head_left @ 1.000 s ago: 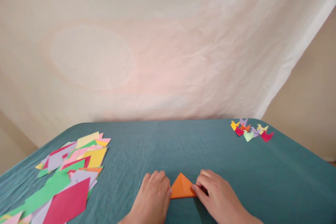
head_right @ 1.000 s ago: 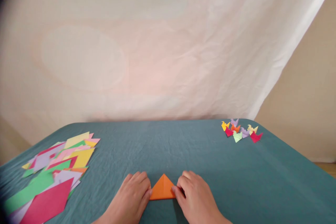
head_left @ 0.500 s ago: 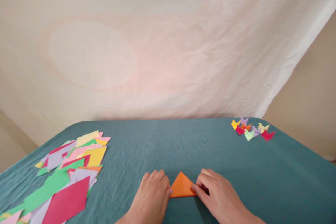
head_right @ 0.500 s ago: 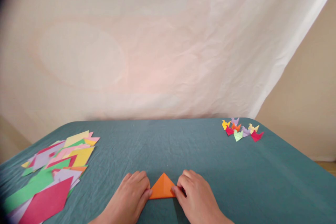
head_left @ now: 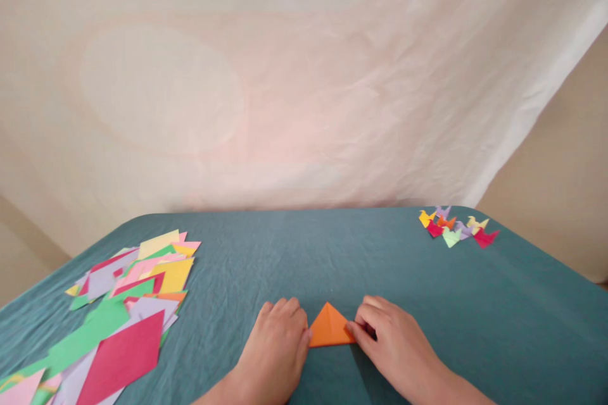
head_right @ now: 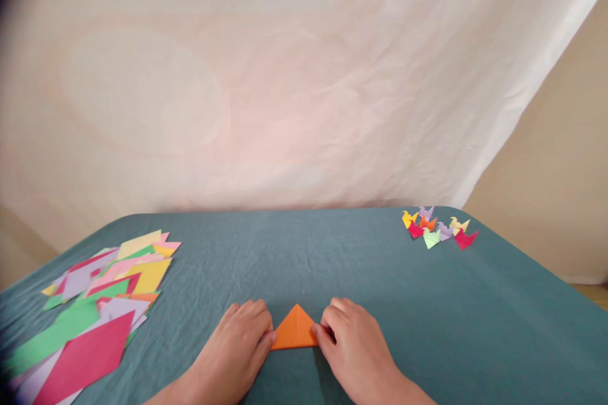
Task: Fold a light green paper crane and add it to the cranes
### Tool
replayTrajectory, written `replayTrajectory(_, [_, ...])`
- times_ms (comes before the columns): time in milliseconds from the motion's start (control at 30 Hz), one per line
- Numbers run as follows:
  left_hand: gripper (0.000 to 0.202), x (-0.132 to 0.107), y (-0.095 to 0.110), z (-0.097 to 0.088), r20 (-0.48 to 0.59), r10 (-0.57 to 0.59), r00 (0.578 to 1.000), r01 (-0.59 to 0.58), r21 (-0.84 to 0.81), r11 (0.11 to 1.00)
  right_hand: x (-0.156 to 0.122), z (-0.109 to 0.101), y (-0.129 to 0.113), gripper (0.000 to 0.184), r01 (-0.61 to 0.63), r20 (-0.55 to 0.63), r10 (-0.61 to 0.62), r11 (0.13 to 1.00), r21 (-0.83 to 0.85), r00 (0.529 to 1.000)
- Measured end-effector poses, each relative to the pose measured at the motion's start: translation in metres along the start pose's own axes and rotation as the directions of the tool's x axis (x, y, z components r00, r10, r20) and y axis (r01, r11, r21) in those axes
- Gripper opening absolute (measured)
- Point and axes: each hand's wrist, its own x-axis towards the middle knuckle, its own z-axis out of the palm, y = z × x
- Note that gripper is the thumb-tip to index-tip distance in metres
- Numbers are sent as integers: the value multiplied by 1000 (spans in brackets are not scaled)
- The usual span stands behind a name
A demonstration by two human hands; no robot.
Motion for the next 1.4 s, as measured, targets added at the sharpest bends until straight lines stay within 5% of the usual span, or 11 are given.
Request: replayTrajectory(1400, [26, 0, -2, 2, -1, -25, 1000, 25, -23, 999, 1, 4, 2, 20, -8, -13, 8, 1000, 1, 1000])
